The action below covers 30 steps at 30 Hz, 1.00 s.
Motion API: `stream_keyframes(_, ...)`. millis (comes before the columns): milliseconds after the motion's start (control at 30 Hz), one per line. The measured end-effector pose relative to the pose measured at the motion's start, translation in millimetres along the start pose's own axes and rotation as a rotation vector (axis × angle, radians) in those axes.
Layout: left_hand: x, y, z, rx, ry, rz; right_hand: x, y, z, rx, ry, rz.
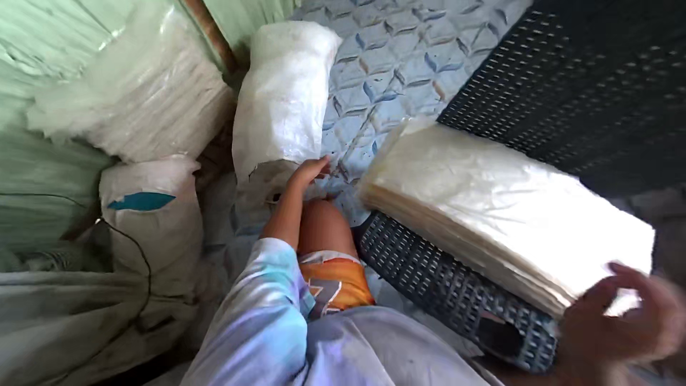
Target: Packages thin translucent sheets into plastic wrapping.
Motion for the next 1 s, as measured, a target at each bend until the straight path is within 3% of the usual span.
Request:
stream_keyframes(100,14,71,32,-0.197,-0.272,0.095,-37,65,-71,0.147,0.378,0.216)
stream_keyframes(167,20,93,44,-0.35,-0.324,0.024,-55,82,-122,0.093,0.585,0.257)
stream_keyframes(233,25,90,58,-0.508,-0.299,-0.154,-60,88,-145,-0.091,0.633,0.299)
stream_keyframes(300,26,71,77,-0.757,-0.4,-0.28,-58,88,-147,-0.137,0.619,0.295)
stream_keyframes(400,27,58,101,-1.052,-0.652,-0.308,-59,88,-144,-0.097,0.576,0.283)
stream_keyframes(467,23,51,103,-0.994,-0.721,-0.321,-58,88,-143,-0.073,0.561,0.278)
stream_keyframes(567,12,43,82,-0.621,-0.753,-0.292,-59,85,-140,-0.018,0.554,0.264)
stream_keyframes(667,-11,45,61,-0.494,-0.76,-0.254,-61,82,-139,0.022,0.532,0.251)
stream_keyframes(800,-67,73,50,-0.302,-0.777,-0.231,-62,80,-136,0.051,0.52,0.242)
stream_keyframes(1000,-157,139,25,-0.287,-0.779,-0.311,-61,82,-136,0.056,0.51,0.228)
Point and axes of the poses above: each hand's wrist, its own x-axis towards the middle knuckle, its own z-axis out of the back of the hand, y = z × x, the point moved 2 cm from there along x, towards the middle knuckle, and after that the axes turned 6 degrees about y, right-handed, at the moved point
